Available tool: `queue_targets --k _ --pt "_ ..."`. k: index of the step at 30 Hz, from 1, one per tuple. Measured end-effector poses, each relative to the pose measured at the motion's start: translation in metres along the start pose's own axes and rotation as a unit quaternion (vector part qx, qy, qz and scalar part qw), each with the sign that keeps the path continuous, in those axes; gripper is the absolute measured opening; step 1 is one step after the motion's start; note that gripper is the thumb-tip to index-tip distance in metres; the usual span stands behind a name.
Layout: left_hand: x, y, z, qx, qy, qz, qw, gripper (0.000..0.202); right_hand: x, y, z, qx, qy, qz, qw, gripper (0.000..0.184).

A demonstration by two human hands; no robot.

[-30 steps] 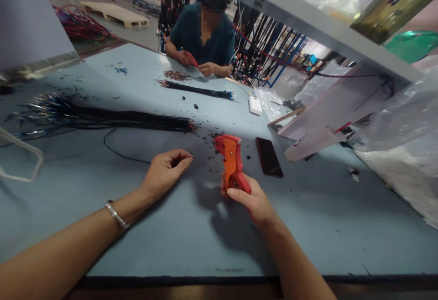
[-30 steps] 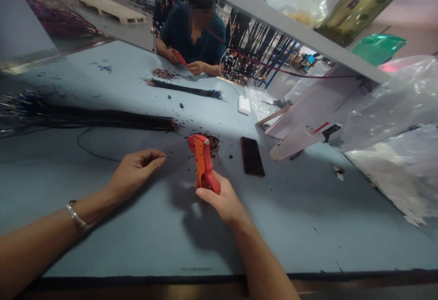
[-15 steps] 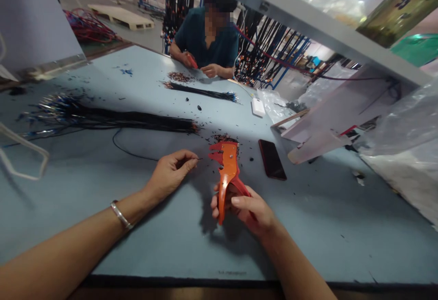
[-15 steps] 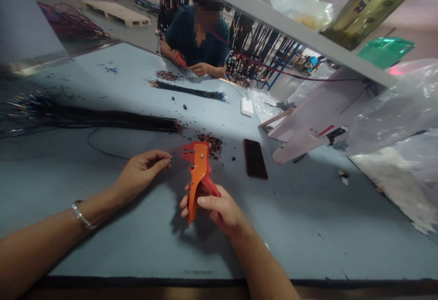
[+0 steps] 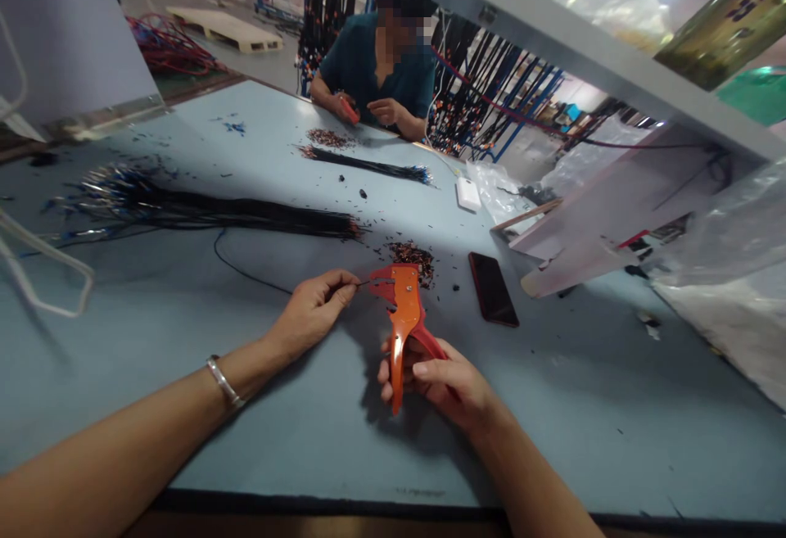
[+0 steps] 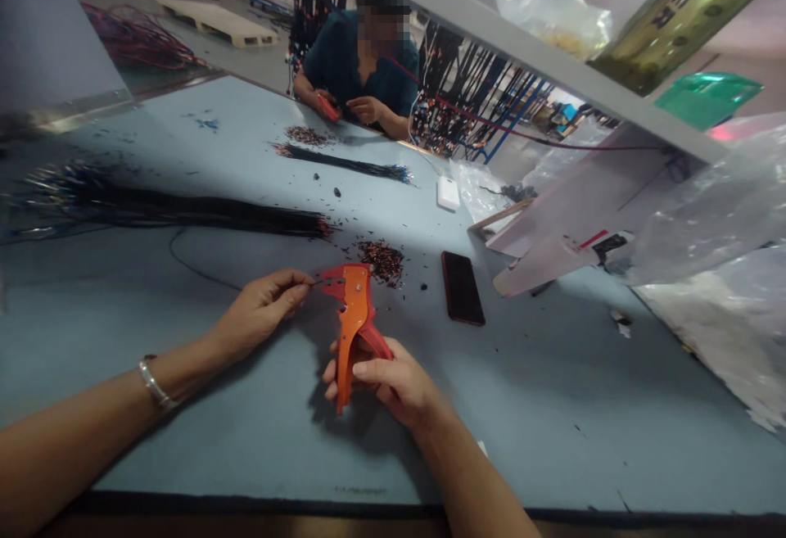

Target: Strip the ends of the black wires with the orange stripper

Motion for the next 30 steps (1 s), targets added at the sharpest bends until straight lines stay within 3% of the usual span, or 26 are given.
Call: queue_targets --k 7,20,30 --pt "0.004 0.0 0.002 -0.003 0.028 0.01 1.0 0.025 -0.001 0.0 0.001 0.0 0.004 0.0 1.0 0.038" --pt "0.013 0.003 -0.003 0.035 -0.019 0.061 0.997 0.025 -0.003 0.002 0.005 0.006 0.039 -0.007 0.999 0.038" --pt "0.015 0.004 -0.004 0.042 -0.023 0.074 0.996 0.023 0.0 0.002 0.008 0.061 0.049 -0.009 0.997 0.029"
Point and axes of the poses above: each hand's wrist, its own y-axis away from the middle knuckle, its own z-axis out of the palm, x = y × z, the point moved 4 cm from there along -y, towards the middle knuckle, and after that the axes turned 5 degrees about x, right-handed, at the moved point
